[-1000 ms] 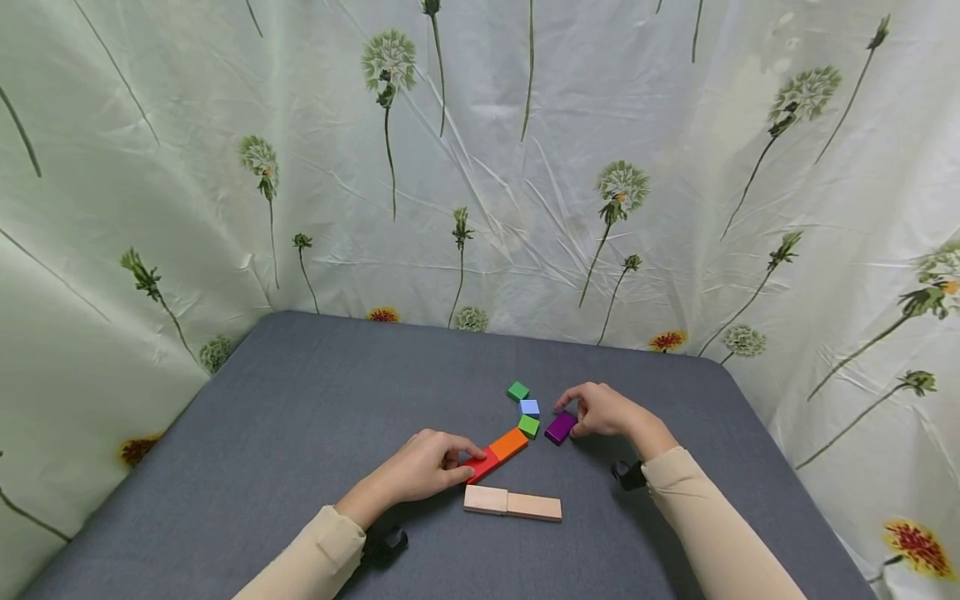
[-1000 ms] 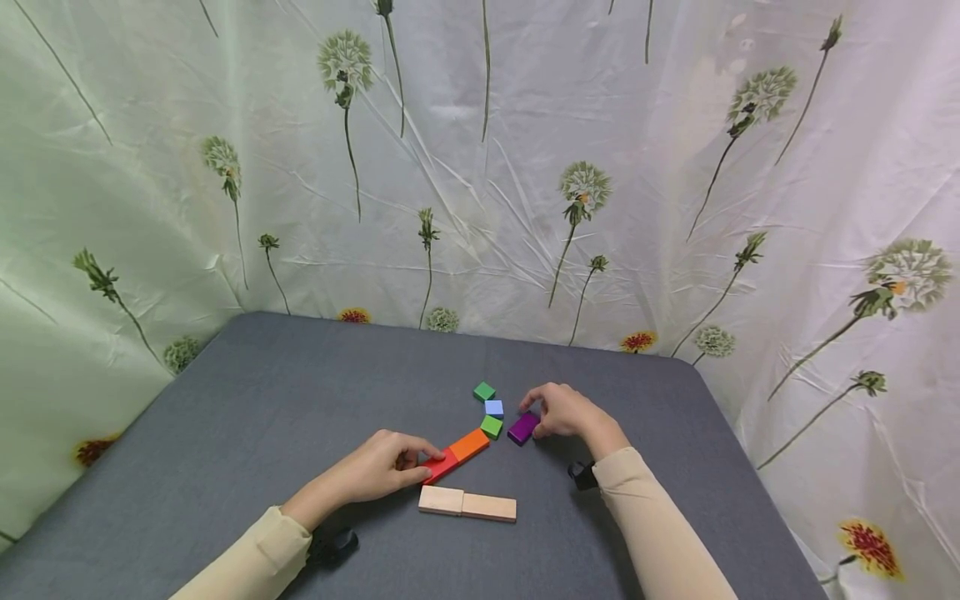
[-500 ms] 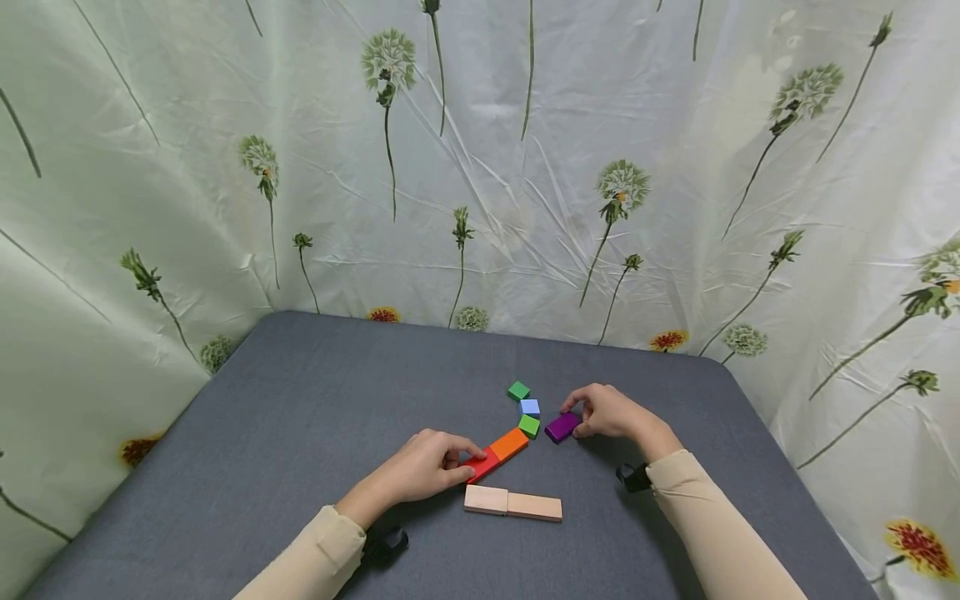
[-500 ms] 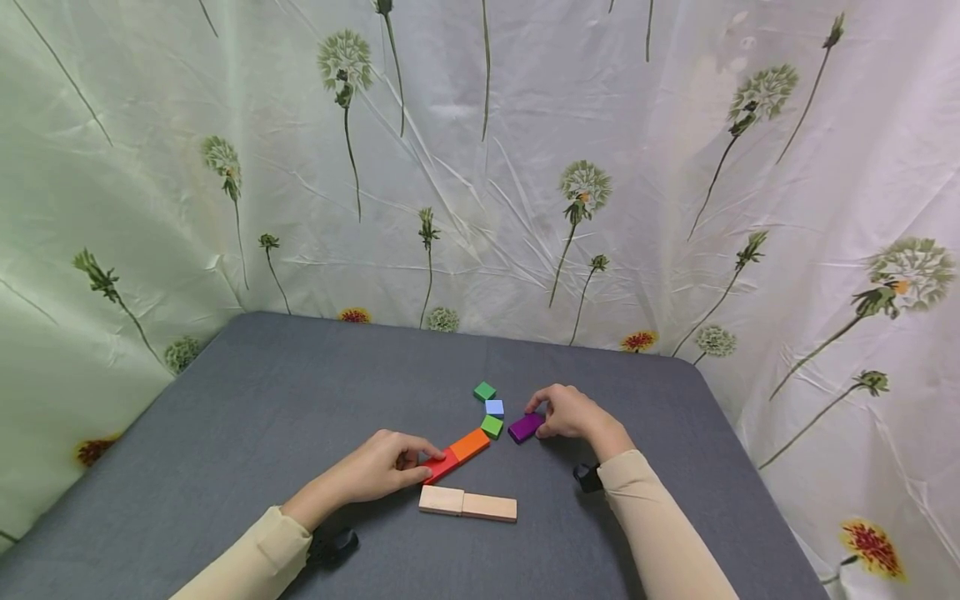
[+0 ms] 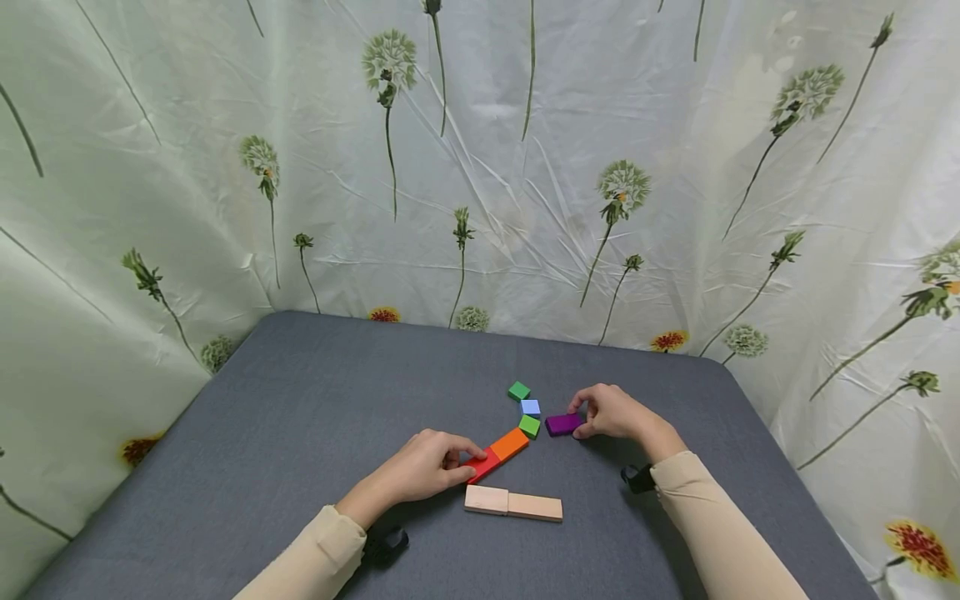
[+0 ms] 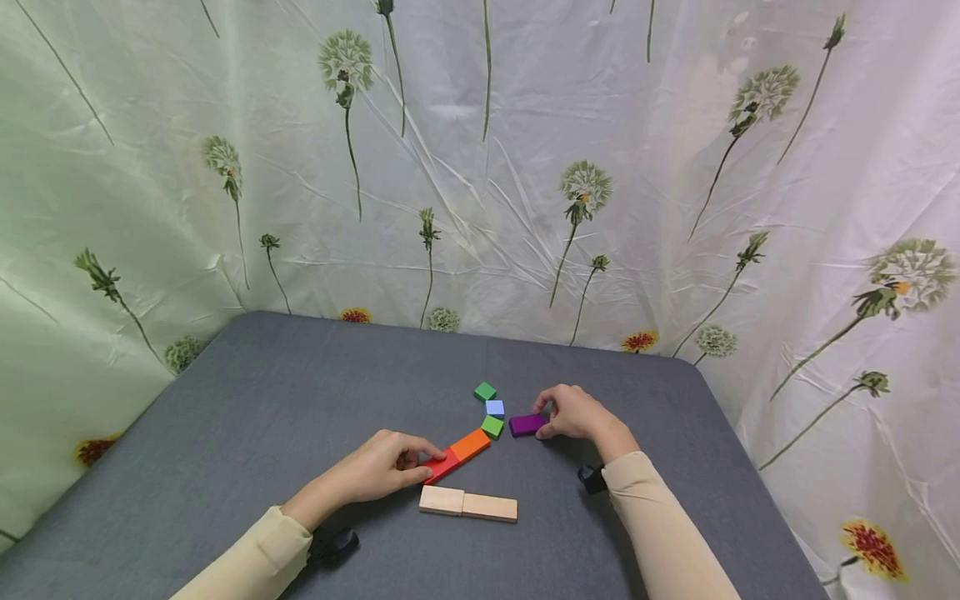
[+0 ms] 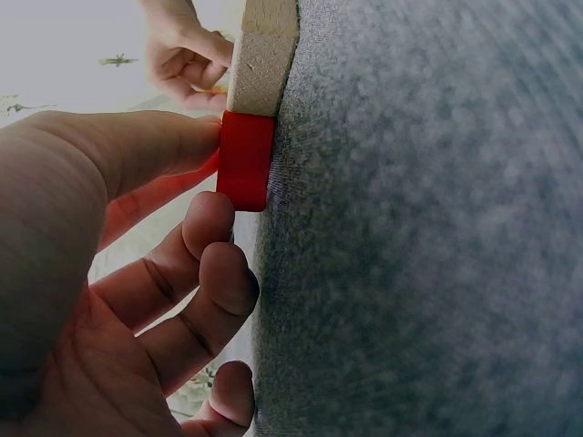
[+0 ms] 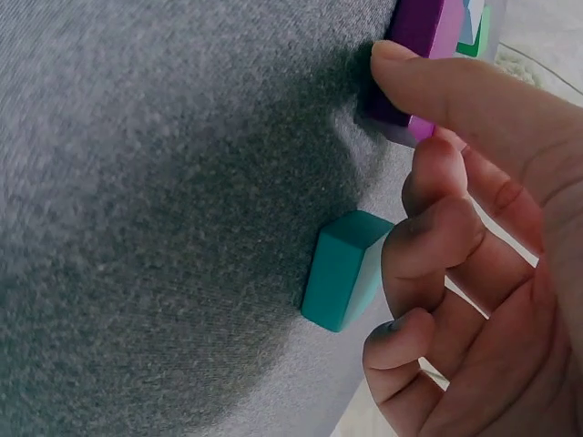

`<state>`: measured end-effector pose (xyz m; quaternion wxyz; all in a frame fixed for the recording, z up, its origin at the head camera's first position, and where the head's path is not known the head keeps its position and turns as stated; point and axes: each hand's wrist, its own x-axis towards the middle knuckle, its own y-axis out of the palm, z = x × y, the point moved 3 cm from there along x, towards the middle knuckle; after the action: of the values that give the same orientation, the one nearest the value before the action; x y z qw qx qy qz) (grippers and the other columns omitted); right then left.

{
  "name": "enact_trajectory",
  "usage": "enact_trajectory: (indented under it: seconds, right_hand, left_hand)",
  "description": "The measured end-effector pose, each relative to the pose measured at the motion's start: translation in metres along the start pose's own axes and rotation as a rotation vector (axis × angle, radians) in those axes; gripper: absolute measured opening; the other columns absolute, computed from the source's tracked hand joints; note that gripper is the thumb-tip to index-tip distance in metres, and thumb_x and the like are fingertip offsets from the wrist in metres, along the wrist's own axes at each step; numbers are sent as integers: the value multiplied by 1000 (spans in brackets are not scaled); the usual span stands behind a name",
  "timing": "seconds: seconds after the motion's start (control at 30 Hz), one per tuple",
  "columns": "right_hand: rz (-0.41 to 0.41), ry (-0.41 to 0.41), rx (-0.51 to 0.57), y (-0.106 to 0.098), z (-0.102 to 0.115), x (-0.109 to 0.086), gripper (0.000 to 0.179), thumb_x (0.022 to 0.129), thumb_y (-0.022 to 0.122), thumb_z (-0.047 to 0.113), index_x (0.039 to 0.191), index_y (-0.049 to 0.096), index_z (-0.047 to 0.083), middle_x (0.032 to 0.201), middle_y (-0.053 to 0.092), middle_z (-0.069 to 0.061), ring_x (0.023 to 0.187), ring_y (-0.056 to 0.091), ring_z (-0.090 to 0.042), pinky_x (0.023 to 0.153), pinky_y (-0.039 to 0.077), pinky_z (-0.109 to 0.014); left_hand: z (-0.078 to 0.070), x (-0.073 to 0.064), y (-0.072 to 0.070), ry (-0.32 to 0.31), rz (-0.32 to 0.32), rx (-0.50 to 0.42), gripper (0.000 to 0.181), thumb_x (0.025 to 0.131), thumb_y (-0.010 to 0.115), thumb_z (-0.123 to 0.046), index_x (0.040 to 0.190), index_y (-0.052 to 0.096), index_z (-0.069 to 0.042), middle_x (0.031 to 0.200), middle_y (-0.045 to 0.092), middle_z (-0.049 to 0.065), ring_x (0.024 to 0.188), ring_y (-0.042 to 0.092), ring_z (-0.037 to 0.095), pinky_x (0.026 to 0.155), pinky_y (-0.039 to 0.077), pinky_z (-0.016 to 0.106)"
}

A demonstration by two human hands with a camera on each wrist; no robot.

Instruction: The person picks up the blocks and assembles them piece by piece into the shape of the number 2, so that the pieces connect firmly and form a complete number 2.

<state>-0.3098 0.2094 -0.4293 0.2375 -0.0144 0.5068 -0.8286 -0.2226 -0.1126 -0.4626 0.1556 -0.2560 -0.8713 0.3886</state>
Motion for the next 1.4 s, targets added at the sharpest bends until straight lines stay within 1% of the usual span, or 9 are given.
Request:
enact_trajectory:
  seconds: [0.23, 0.37, 0.7, 0.9, 1.13, 1.4]
  right_hand:
    - [-6, -26, 16, -1, -5, -2, 28, 86, 90, 19, 108, 75, 8, 71, 56, 5, 64, 49, -10, 60, 38, -26]
    - [-23, -36, 24, -2, -7, -3, 29, 86, 89, 20, 107, 75, 7, 70, 56, 5, 64, 49, -10, 60, 38, -27]
    - [-30, -1, 39, -8, -11, -4, 28, 88, 89, 24, 108, 75, 9, 70, 58, 5, 65, 50, -10, 61, 39, -26]
    - [-54, -11, 27, -13, -12, -4, 29, 89, 87, 26, 108, 75, 8, 70, 58, 6, 64, 49, -8, 61, 39, -26]
    - [-89, -31, 29, -20, -8, -3, 30, 91, 86, 25, 110, 75, 5, 70, 56, 4, 64, 47, -11, 60, 38, -28]
    - [-108, -25, 60, -27, 3, 3, 33, 93, 85, 28, 113, 74, 4, 72, 57, 2, 64, 48, -12, 61, 39, -29]
  left_hand:
    - [0, 0, 0, -4, 2, 0, 23, 99, 78, -20, 122, 81, -21, 65, 51, -12, 54, 38, 2, 55, 30, 21]
    - [0, 0, 0, -3, 0, 2, 22, 99, 78, -20, 122, 81, -21, 66, 52, -12, 54, 38, 2, 55, 30, 21]
    - [-2, 0, -1, -3, 1, 7, 22, 100, 78, -20, 121, 82, -21, 66, 52, -11, 55, 38, 2, 56, 30, 21]
    - [-2, 0, -1, 0, -2, 11, 22, 100, 77, -20, 121, 81, -21, 67, 52, -12, 55, 38, 1, 56, 30, 21]
    - [-1, 0, -1, 3, -5, 9, 22, 100, 77, -19, 121, 81, -21, 66, 51, -12, 55, 37, 1, 55, 29, 21]
    - [-2, -1, -1, 3, -3, 5, 21, 100, 77, -20, 121, 81, -21, 66, 50, -12, 54, 37, 1, 55, 29, 21]
